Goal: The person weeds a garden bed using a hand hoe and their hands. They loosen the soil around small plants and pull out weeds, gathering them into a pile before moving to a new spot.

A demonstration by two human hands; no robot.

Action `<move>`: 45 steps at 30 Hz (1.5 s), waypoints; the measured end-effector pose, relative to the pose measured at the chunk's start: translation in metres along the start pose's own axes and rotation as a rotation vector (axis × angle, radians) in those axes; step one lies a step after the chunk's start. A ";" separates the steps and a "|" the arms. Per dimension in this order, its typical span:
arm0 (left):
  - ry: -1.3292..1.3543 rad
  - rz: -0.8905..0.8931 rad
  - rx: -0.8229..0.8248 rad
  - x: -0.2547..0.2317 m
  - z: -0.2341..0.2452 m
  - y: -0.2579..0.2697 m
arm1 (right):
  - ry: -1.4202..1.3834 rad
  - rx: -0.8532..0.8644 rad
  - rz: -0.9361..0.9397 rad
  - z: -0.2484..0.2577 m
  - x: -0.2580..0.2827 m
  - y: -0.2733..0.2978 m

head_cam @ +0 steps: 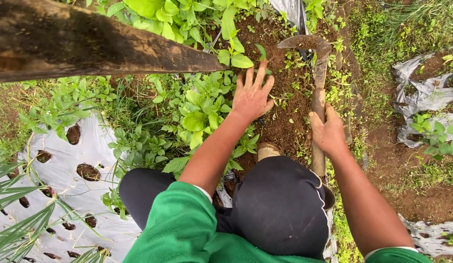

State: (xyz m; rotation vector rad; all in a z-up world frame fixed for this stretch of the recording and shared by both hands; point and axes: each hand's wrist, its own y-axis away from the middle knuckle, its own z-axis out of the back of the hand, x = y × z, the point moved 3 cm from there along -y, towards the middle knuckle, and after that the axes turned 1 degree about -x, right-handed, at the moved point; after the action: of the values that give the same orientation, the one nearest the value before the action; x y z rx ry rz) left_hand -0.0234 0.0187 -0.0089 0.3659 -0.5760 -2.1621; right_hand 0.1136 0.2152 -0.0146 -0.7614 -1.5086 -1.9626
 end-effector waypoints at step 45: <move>0.824 0.485 -0.219 0.017 -0.085 -0.025 | 0.496 0.051 0.135 -0.074 0.061 -0.180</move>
State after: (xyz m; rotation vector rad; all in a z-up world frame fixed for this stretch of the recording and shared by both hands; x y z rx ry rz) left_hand -0.0124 -0.0046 -0.0954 0.8367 0.0476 -1.4137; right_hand -0.0652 0.1790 -0.1060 -0.3088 -1.1706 -1.8290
